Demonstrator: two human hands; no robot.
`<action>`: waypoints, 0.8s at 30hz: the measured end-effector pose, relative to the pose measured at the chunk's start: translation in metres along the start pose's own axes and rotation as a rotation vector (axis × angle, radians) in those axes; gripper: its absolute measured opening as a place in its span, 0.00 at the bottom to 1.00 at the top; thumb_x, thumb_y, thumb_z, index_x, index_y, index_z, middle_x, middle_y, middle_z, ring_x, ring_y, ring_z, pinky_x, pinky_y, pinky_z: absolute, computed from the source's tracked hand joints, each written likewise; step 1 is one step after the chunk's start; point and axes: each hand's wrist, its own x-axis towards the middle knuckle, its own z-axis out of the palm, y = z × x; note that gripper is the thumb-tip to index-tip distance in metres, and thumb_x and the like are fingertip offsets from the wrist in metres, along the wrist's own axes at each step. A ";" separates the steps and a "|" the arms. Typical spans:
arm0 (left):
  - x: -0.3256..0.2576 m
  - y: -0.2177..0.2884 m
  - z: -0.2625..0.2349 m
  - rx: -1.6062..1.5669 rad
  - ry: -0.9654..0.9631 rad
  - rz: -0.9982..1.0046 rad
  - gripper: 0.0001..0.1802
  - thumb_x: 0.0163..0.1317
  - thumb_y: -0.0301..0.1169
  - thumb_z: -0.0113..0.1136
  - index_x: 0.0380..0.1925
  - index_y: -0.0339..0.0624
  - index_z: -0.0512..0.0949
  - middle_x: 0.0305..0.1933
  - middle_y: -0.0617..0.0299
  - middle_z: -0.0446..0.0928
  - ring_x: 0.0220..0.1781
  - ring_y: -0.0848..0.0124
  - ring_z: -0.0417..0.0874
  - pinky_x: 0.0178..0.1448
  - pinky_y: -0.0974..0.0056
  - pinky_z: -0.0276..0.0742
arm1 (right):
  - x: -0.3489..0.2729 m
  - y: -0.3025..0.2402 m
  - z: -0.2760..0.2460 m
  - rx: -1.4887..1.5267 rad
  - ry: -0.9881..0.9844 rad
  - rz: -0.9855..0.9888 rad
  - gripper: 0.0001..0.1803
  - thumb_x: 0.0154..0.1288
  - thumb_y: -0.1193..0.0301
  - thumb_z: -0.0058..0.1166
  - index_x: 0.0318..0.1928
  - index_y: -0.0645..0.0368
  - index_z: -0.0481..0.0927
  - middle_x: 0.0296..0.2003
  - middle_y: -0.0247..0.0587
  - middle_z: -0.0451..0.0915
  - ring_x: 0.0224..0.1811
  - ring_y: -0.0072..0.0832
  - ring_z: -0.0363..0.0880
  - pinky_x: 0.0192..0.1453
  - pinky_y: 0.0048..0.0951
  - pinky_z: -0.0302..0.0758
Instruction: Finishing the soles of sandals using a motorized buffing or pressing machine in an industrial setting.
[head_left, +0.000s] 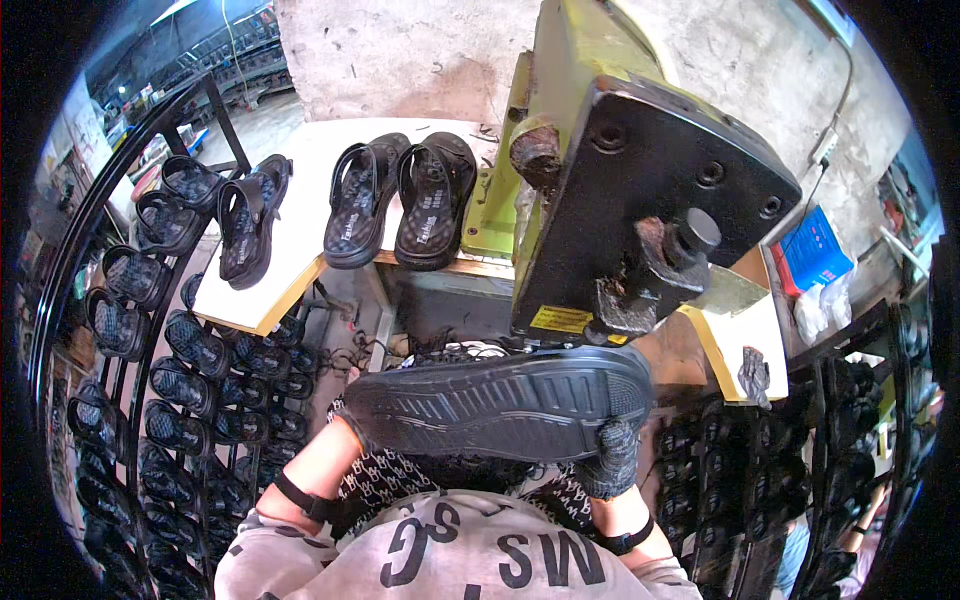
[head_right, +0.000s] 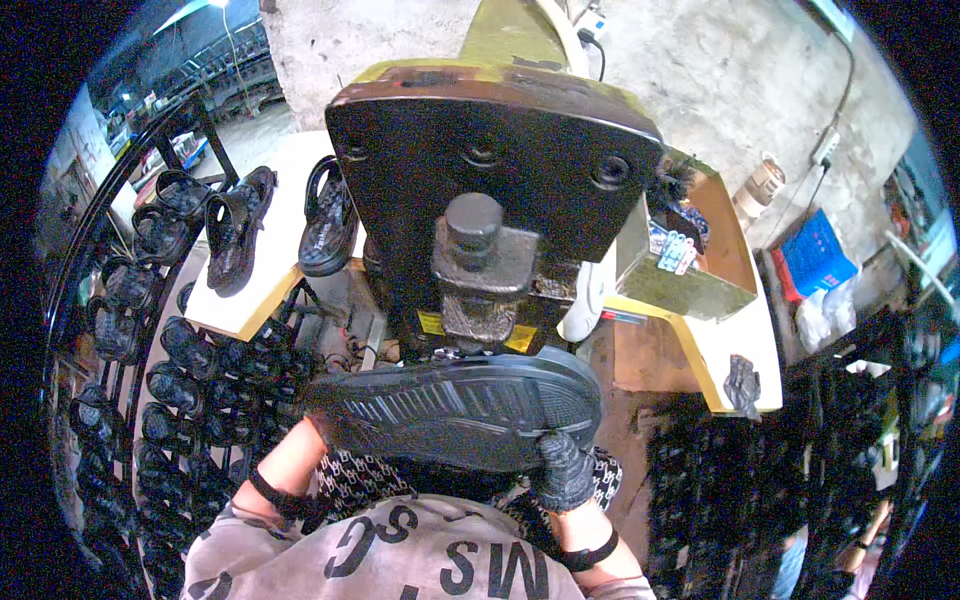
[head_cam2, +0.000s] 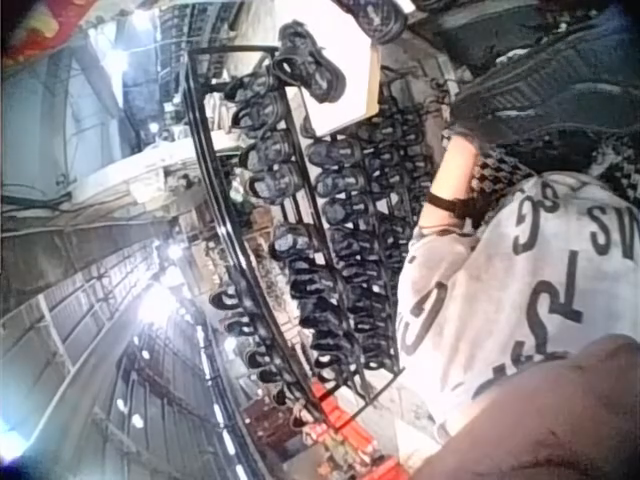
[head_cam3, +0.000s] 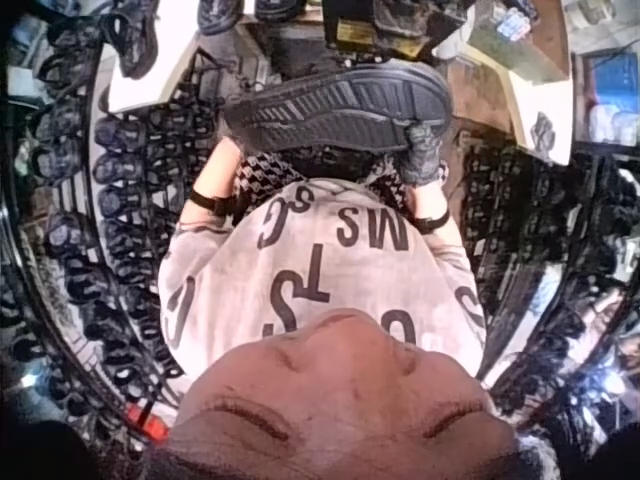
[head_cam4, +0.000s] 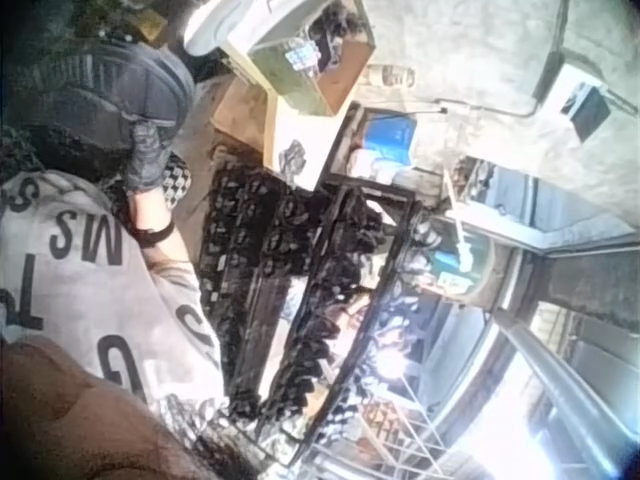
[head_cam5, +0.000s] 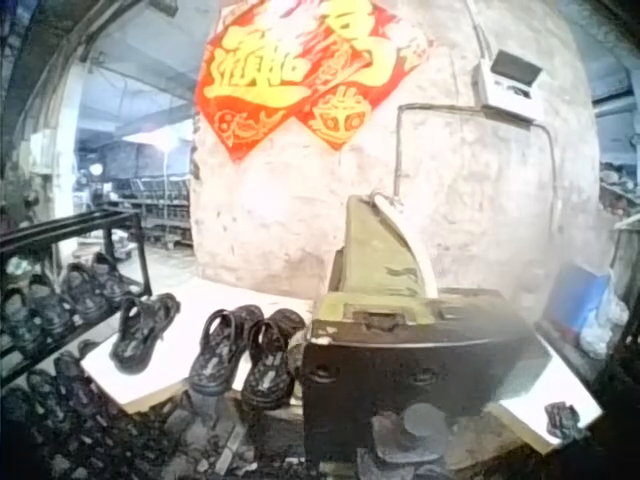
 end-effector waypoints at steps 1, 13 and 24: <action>0.001 -0.014 -0.023 0.707 -0.051 0.227 0.21 0.72 0.32 0.45 0.63 0.42 0.68 0.60 0.56 0.75 0.56 0.63 0.79 0.60 0.56 0.77 | 0.003 -0.003 0.005 -0.054 -0.020 -0.006 0.47 0.48 0.54 0.73 0.66 0.55 0.67 0.61 0.37 0.73 0.61 0.35 0.73 0.66 0.41 0.70; 0.061 0.171 0.134 1.283 -0.237 0.299 0.19 0.62 0.38 0.62 0.49 0.39 0.79 0.49 0.55 0.81 0.52 0.59 0.80 0.61 0.58 0.73 | 0.021 -0.028 0.042 -0.274 -0.288 -0.007 0.45 0.53 0.58 0.71 0.67 0.61 0.63 0.61 0.41 0.73 0.64 0.32 0.70 0.70 0.37 0.65; 0.048 0.156 0.189 0.436 -0.386 -0.025 0.30 0.57 0.31 0.68 0.60 0.35 0.72 0.57 0.57 0.78 0.59 0.70 0.75 0.66 0.62 0.69 | 0.047 -0.051 0.057 -0.617 -0.505 0.197 0.29 0.60 0.62 0.65 0.59 0.61 0.73 0.51 0.43 0.81 0.54 0.29 0.77 0.60 0.32 0.73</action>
